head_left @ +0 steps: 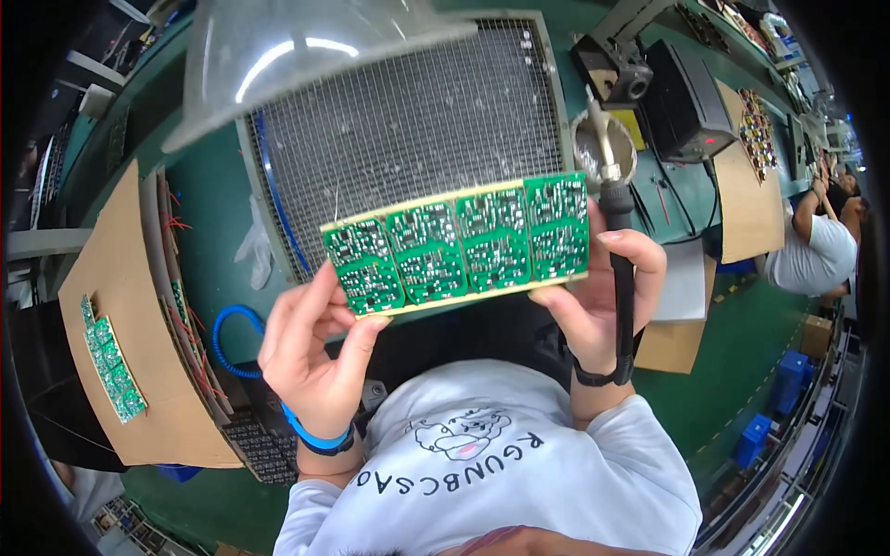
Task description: The person picks up a circuit board, turns it over, and places it on a metal grate to solder components using a soldering iron and wire. After finishing, they place the board onto a stack on a cardboard sheet and pick up another board from a conveyor belt.
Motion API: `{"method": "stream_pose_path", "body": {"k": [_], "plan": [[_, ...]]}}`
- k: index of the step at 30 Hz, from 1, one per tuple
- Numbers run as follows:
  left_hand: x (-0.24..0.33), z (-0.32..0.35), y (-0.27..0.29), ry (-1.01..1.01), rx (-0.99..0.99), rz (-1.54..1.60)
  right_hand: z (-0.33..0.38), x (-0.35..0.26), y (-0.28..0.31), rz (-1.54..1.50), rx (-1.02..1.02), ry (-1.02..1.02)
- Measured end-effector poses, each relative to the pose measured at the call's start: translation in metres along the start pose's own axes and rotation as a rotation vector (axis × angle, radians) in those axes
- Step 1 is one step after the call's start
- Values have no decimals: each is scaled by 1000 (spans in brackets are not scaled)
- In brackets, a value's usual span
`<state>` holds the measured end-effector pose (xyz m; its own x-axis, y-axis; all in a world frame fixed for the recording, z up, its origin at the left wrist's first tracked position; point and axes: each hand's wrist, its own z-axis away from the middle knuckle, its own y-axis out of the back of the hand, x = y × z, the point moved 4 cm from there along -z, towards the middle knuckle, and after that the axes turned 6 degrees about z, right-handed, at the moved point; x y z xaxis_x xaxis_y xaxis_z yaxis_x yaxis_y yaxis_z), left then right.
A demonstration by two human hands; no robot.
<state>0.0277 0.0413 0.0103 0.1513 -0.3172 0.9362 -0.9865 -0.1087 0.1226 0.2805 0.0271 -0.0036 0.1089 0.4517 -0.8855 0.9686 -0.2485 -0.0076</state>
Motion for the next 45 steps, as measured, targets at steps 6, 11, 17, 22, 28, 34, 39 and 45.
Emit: {"method": "stream_pose_path", "body": {"k": [6,11,17,22,28,34,39,45], "plan": [[-9,-1,-5,-17,-184,-79,-17,-5,9,-198,-146,-416],[10,-1,-4,-59,-235,-29,-42,-22,69,-154,44,-353],[11,-4,6,-118,-190,-35,-180,-43,43,403,44,158],[25,-5,11,-195,-166,-64,-282,31,-4,785,-273,205],[35,-32,74,-289,463,-239,-245,29,0,537,-208,95],[42,-246,109,-613,588,-744,-131,-14,30,430,-73,154],[-114,-406,209,142,20,-1475,-54,-11,83,438,7,110],[-246,-417,367,626,-327,-1590,-32,-25,112,468,182,-2]]}}
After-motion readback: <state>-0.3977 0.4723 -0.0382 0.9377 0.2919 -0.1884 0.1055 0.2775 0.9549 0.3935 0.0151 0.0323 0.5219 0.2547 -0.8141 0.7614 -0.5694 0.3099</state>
